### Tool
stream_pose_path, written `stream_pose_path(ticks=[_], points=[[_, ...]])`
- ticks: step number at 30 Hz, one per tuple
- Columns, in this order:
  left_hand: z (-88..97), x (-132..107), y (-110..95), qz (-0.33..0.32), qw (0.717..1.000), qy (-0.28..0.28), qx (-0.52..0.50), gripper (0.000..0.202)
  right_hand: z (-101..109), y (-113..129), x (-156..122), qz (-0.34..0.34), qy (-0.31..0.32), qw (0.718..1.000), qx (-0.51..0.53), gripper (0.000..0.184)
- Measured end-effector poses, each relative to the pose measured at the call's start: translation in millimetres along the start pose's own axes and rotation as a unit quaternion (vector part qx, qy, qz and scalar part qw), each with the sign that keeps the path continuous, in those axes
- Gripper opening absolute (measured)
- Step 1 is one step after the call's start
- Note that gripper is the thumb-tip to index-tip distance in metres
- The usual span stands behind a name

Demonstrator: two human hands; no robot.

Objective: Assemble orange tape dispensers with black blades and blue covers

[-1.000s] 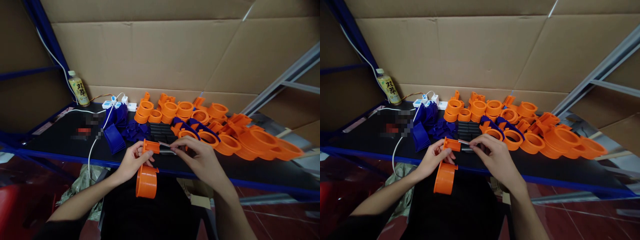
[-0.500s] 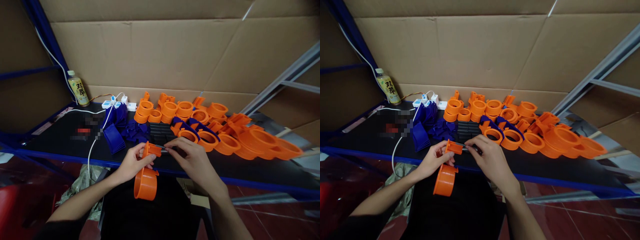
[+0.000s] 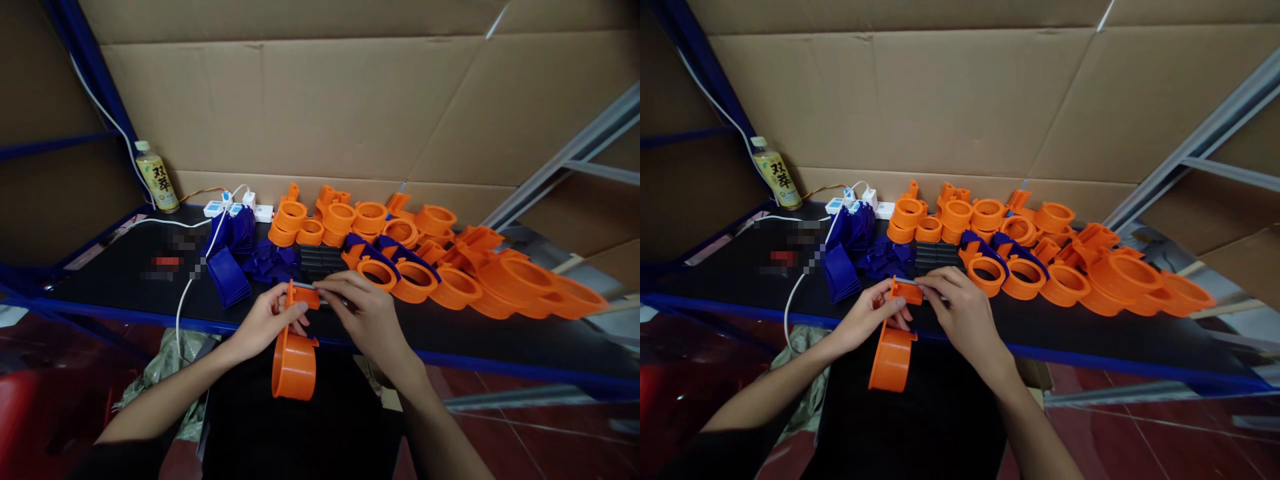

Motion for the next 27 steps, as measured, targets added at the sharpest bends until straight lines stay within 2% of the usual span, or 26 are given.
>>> stream_pose_path(ticks=[4,8,11,17,27], points=[[2.6,1.2,-0.6,0.000,0.998,-0.003,-0.062,0.045,8.0,-13.9,3.0,-0.008,-0.007,1.000,0.013,0.028],[4.6,1.1,-2.0,0.005,0.994,-0.012,-0.108,0.043,16.7,-38.2,4.7,-0.062,-0.027,0.992,-0.106,0.029],[6.7,1.0,-2.4,0.004,0.992,-0.021,-0.127,0.041,12.9,-49.4,6.9,-0.063,-0.001,0.985,-0.158,0.030],[11.9,0.5,-0.5,-0.002,0.987,-0.047,-0.153,0.043,-3.7,-46.4,10.4,-0.006,0.075,0.979,-0.187,0.021],[9.2,0.0,-1.3,-0.001,0.988,-0.037,-0.152,0.038,-11.2,-47.0,11.5,0.001,0.091,0.973,-0.211,0.021]])
Point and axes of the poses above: each hand's wrist, its own x-axis towards the middle knuckle, its own z-axis out of the back of the hand, y = z × x, the point moved 6 cm from there along x, towards the middle knuckle, and after that the axes turned 11 degrees about y, right-handed, at the moved point
